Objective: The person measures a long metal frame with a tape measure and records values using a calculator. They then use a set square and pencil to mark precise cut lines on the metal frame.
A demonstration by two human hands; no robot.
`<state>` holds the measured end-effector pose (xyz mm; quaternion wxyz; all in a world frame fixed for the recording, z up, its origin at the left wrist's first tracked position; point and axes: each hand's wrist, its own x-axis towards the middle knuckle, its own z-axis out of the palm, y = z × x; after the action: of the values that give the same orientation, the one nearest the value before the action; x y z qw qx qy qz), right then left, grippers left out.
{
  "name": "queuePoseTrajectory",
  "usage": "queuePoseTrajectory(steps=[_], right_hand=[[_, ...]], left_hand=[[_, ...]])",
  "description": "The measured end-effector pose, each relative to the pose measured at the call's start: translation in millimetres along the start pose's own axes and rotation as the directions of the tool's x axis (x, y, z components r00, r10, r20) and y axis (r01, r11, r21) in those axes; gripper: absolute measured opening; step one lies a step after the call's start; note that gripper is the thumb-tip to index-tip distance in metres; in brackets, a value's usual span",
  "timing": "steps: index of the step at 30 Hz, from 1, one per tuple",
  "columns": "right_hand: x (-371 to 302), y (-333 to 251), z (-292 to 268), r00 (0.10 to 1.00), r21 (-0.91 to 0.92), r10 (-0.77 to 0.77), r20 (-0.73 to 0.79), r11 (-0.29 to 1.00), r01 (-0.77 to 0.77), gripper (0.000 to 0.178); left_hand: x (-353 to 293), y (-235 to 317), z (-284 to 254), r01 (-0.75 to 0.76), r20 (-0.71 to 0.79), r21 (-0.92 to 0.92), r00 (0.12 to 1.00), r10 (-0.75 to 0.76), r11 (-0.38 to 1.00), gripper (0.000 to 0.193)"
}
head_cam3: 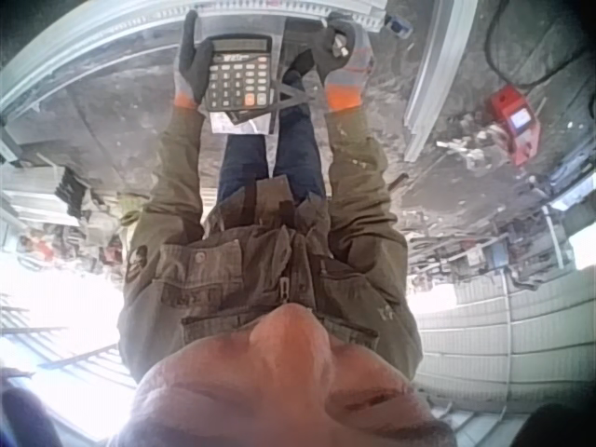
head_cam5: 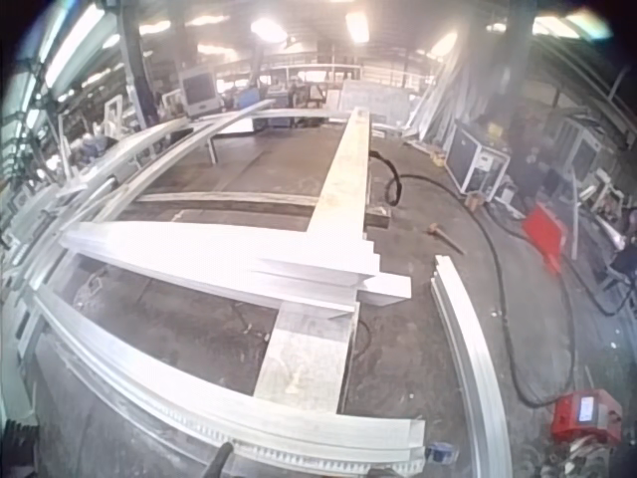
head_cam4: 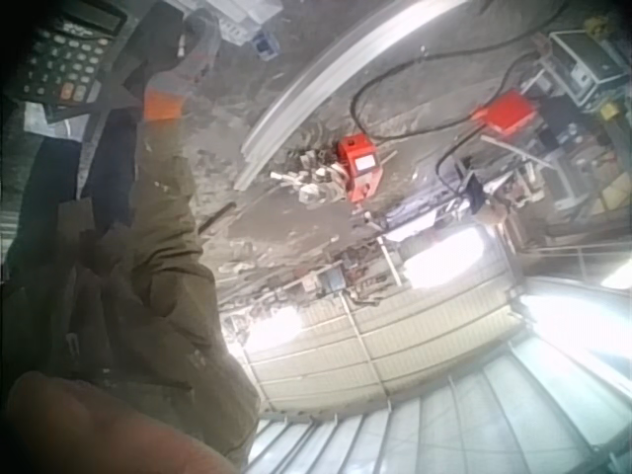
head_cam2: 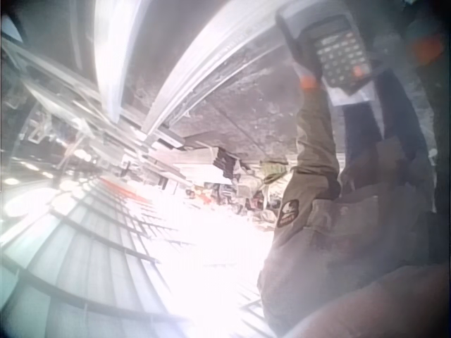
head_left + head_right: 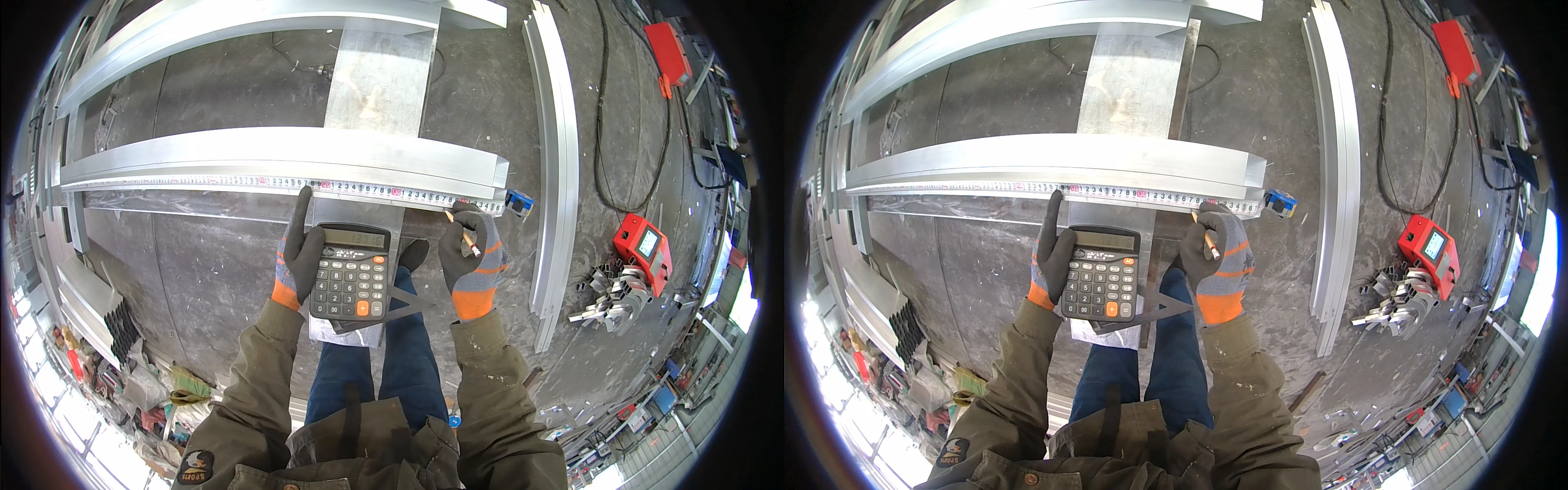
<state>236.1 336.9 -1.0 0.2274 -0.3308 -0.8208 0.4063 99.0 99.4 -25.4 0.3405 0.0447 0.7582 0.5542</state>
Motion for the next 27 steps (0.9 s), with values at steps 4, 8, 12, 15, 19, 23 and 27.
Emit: queuePoseTrajectory(steps=[4, 8, 12, 15, 19, 23, 27], right_hand=[[0.4, 0.4, -0.4, 1.000, -0.006, 0.001, 0.012, 1.000, -0.001, 0.012], [0.1, 0.9, 0.3, 1.000, -0.010, 0.001, -0.001, 1.000, -0.001, 0.012], [-1.3, -0.2, -2.6, 0.999, -0.003, 0.023, 0.035, 1.000, -0.023, 0.011], [-1.1, -0.2, -3.4, 1.000, 0.000, 0.031, 0.002, 1.000, -0.031, 0.011], [-1.9, 0.8, -2.8, 0.996, 0.056, 0.088, 0.019, 0.994, -0.089, 0.011], [-0.8, 0.9, -0.3, 0.998, 0.046, 0.068, 0.017, 0.997, -0.068, 0.012], [2.0, -1.4, -8.9, 0.994, 0.028, 0.021, 0.105, 0.999, -0.024, 0.011]], left_hand=[[0.5, -1.1, -0.2, 0.004, 0.003, -0.018, 1.000, -0.003, 1.000, 0.071], [0.5, 1.9, -0.2, 0.000, 0.006, -0.013, 1.000, 0.000, 1.000, 0.071], [-2.4, 5.5, 0.1, 0.021, 0.005, -0.015, 1.000, -0.021, 1.000, 0.071], [-1.1, 6.5, 1.3, 0.007, 0.003, -0.022, 1.000, -0.007, 1.000, 0.071], [1.4, 6.4, 6.7, -0.035, -0.062, -0.014, 0.997, 0.034, 0.999, 0.071], [-3.3, 7.1, 3.4, 0.008, -0.016, -0.038, 1.000, -0.009, 0.999, 0.072], [-1.3, 4.4, 1.7, -0.088, 0.007, 0.087, 0.996, 0.088, 0.992, 0.072]])
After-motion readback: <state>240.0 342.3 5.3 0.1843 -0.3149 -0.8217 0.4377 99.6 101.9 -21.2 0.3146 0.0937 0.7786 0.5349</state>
